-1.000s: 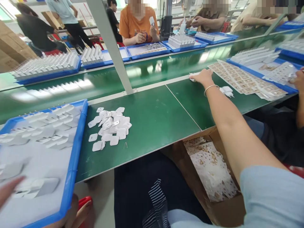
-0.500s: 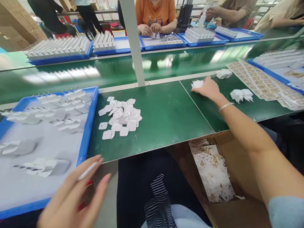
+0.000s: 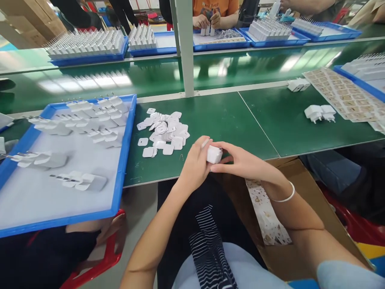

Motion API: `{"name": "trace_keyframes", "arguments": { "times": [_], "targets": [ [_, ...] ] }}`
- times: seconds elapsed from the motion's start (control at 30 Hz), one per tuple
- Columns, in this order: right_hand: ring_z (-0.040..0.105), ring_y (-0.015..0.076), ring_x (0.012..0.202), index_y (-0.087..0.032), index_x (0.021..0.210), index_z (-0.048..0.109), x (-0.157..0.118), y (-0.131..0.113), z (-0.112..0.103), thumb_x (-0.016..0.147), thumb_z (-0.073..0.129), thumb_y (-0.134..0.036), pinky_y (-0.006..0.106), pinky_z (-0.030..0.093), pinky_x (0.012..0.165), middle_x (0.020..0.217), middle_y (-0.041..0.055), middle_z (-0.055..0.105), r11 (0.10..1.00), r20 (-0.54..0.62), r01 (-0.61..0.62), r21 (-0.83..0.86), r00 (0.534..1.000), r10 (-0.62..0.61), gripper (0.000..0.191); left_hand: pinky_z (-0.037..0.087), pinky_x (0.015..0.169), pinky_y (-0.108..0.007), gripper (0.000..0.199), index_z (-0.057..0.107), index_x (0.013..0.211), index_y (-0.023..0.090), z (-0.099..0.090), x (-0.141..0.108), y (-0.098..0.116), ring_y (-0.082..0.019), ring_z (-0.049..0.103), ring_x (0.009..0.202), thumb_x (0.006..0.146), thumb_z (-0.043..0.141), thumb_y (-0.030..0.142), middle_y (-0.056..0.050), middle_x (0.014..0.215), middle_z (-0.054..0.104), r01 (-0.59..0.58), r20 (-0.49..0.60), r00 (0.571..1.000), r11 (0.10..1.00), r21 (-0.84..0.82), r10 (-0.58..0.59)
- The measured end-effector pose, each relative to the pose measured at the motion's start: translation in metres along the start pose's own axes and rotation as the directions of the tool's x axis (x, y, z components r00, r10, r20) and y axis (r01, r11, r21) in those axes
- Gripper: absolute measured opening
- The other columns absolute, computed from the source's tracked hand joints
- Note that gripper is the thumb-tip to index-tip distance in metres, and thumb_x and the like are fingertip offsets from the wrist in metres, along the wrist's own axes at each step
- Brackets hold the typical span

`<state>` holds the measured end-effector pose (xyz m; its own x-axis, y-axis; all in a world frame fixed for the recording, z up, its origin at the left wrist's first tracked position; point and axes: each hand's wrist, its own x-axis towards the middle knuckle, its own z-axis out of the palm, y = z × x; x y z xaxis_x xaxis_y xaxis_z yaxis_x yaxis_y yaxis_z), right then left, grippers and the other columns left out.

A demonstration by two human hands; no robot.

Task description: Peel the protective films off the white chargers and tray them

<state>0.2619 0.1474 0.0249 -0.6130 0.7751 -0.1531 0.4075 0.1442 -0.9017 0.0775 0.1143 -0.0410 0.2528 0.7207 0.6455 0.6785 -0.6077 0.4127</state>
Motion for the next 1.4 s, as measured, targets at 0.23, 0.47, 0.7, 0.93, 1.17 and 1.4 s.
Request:
{"name": "trace_keyframes", "arguments": {
  "times": [0.23, 0.47, 0.7, 0.93, 1.17, 1.4],
  "targets": [
    [0.065, 0.0146, 0.091, -0.028, 0.122, 0.061, 0.005, 0.014, 0.011, 0.070, 0.088, -0.029, 0.031, 0.064, 0.075, 0.127, 0.0043, 0.047, 0.931, -0.092, 0.106, 0.349, 0.993, -0.079, 0.059, 0.046, 0.110, -0.045, 0.047, 0.054, 0.127, 0.024, -0.009, 0.002, 0.000, -0.027, 0.052, 0.131, 0.088, 0.073, 0.040, -0.012, 0.132, 0.052, 0.239, -0.054, 0.954, 0.855, -0.461, -0.296],
    [0.062, 0.0146, 0.083, -0.023, 0.109, 0.068, 0.003, 0.002, 0.017, 0.079, 0.082, -0.026, 0.029, 0.058, 0.069, 0.112, 0.0046, 0.059, 0.938, -0.132, 0.235, 0.253, 0.969, -0.208, 0.033, 0.055, 0.082, -0.031, 0.029, 0.066, 0.094, 0.019, -0.028, 0.001, 0.004, -0.018, 0.066, 0.092, 0.077, 0.084, 0.034, -0.005, 0.100, 0.067, 0.378, -0.058, 0.822, 0.618, -0.690, -0.567],
    [0.064, 0.0194, 0.088, -0.024, 0.114, 0.067, -0.010, -0.009, 0.014, 0.083, 0.067, -0.007, 0.032, 0.056, 0.068, 0.114, 0.0072, 0.059, 0.936, -0.204, 0.302, -0.180, 0.920, -0.336, 0.035, 0.053, 0.108, -0.043, 0.047, 0.068, 0.124, 0.021, -0.052, -0.005, 0.015, -0.025, 0.064, 0.123, 0.080, 0.082, 0.024, -0.012, 0.130, 0.068, 0.201, -0.068, 0.969, 0.917, -0.344, -0.238],
    [0.055, 0.0084, 0.062, -0.028, 0.122, 0.040, -0.016, -0.020, 0.037, 0.082, 0.055, 0.000, 0.026, 0.047, 0.057, 0.109, 0.0011, 0.056, 0.949, -0.209, 0.295, -0.114, 0.926, -0.313, 0.052, 0.056, 0.106, -0.038, 0.056, 0.063, 0.133, 0.018, -0.042, -0.013, 0.020, -0.025, 0.065, 0.124, 0.079, 0.075, 0.014, -0.014, 0.136, 0.064, 0.103, -0.050, 0.991, 0.939, -0.327, -0.126],
    [0.058, 0.0087, 0.062, -0.024, 0.105, 0.054, -0.002, -0.018, 0.007, 0.090, 0.066, -0.026, 0.024, 0.047, 0.052, 0.100, 0.0015, 0.059, 0.924, -0.008, 0.144, 0.355, 0.988, -0.151, 0.020, 0.056, 0.103, -0.042, 0.034, 0.072, 0.113, 0.020, -0.052, -0.012, 0.026, -0.026, 0.068, 0.118, 0.080, 0.076, 0.017, -0.013, 0.125, 0.072, 0.236, 0.024, 0.966, 0.840, -0.488, -0.258],
    [0.051, 0.0110, 0.064, -0.019, 0.083, 0.072, 0.031, -0.020, -0.006, 0.080, 0.082, -0.038, 0.024, 0.041, 0.056, 0.070, -0.0018, 0.059, 0.959, 0.143, 0.196, 0.207, 0.963, -0.227, 0.021, 0.059, 0.090, -0.036, 0.031, 0.073, 0.108, 0.020, -0.065, -0.010, 0.029, -0.023, 0.072, 0.102, 0.077, 0.078, 0.017, -0.010, 0.110, 0.074, 0.268, 0.225, 0.959, 0.802, -0.533, -0.171]
  ]
}}
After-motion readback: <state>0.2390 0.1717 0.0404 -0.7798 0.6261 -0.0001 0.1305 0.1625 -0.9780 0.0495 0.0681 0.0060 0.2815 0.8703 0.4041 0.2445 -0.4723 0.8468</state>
